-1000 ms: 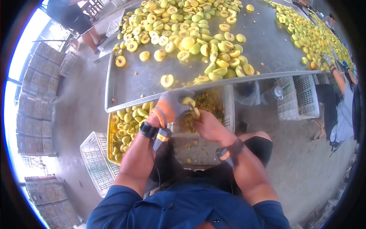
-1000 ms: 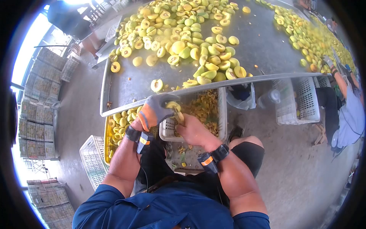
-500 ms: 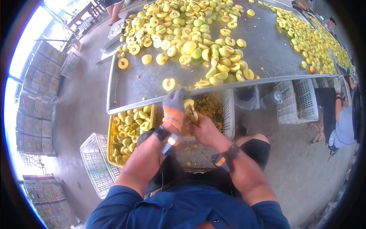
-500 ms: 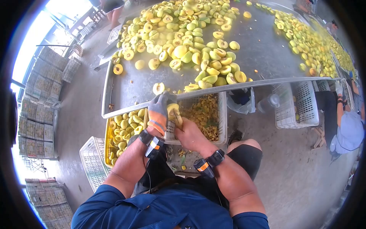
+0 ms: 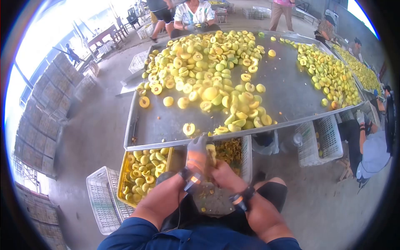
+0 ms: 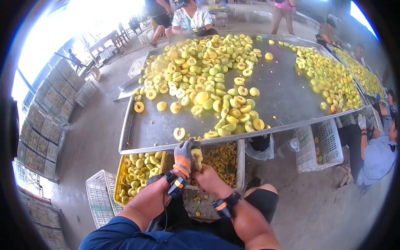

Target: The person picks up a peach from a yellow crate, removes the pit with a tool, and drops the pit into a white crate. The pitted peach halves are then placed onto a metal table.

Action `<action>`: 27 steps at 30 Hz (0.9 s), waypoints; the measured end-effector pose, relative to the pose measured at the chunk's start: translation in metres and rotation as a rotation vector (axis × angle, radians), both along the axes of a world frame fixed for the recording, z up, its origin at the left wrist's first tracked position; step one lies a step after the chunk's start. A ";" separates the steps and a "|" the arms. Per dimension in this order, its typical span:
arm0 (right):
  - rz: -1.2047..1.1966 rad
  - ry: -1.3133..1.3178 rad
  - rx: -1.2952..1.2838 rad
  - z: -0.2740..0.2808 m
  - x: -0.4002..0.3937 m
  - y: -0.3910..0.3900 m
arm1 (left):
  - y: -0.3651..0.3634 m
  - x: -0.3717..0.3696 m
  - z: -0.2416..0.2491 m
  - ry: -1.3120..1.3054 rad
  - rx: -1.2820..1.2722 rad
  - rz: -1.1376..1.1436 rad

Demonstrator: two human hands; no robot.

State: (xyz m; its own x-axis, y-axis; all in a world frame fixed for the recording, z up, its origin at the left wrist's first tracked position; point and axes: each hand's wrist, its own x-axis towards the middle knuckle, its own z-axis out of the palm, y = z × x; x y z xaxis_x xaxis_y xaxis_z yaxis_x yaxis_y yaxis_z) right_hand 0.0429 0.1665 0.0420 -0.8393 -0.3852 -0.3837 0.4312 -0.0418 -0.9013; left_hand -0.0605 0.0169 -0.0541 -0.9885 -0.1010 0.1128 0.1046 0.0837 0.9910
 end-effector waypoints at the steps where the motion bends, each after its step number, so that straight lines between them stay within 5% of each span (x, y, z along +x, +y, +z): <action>1: 0.022 -0.105 -0.122 0.003 0.001 0.004 | -0.003 0.005 0.008 0.180 -0.378 -0.027; 2: 0.045 -0.209 -0.243 0.006 0.002 0.008 | -0.003 0.012 0.032 0.385 -0.739 0.021; 5: 0.114 -0.299 -0.379 0.009 0.004 0.009 | -0.007 0.012 0.048 0.496 -0.777 -0.078; 10: 0.124 -0.237 -0.406 0.014 0.016 0.007 | -0.010 0.003 0.048 0.063 0.021 -0.434; 11: 0.107 -0.229 -0.388 0.018 0.014 0.009 | -0.016 0.000 0.051 0.606 -0.599 -0.276; 12: 0.091 -0.233 -0.375 0.019 0.015 0.010 | -0.016 0.004 0.067 0.492 -0.595 -0.217; 14: 0.057 -0.212 -0.289 0.013 0.015 0.010 | -0.022 0.005 0.084 0.310 -0.513 -0.105; 16: 0.026 -0.174 -0.161 -0.014 0.016 0.006 | -0.036 -0.005 0.080 0.466 -0.570 -0.012; 23: 0.018 0.092 0.430 -0.066 0.019 -0.001 | -0.151 0.030 0.089 0.393 -0.616 0.079; 26: 0.038 0.354 0.670 -0.091 0.019 -0.002 | -0.242 0.071 0.028 0.177 -0.393 0.272; 27: 0.027 0.350 0.727 -0.105 0.020 -0.002 | -0.270 0.097 0.013 0.105 -0.647 0.331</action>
State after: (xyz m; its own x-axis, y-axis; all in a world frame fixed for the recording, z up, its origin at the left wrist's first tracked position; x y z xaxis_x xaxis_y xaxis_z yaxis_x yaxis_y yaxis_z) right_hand 0.0625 0.1647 -0.0630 -0.9510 -0.1624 -0.2631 0.1116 0.6133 -0.7820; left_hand 0.0363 -0.2535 -0.0411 -0.8982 -0.2737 0.3440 0.0641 0.6926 0.7185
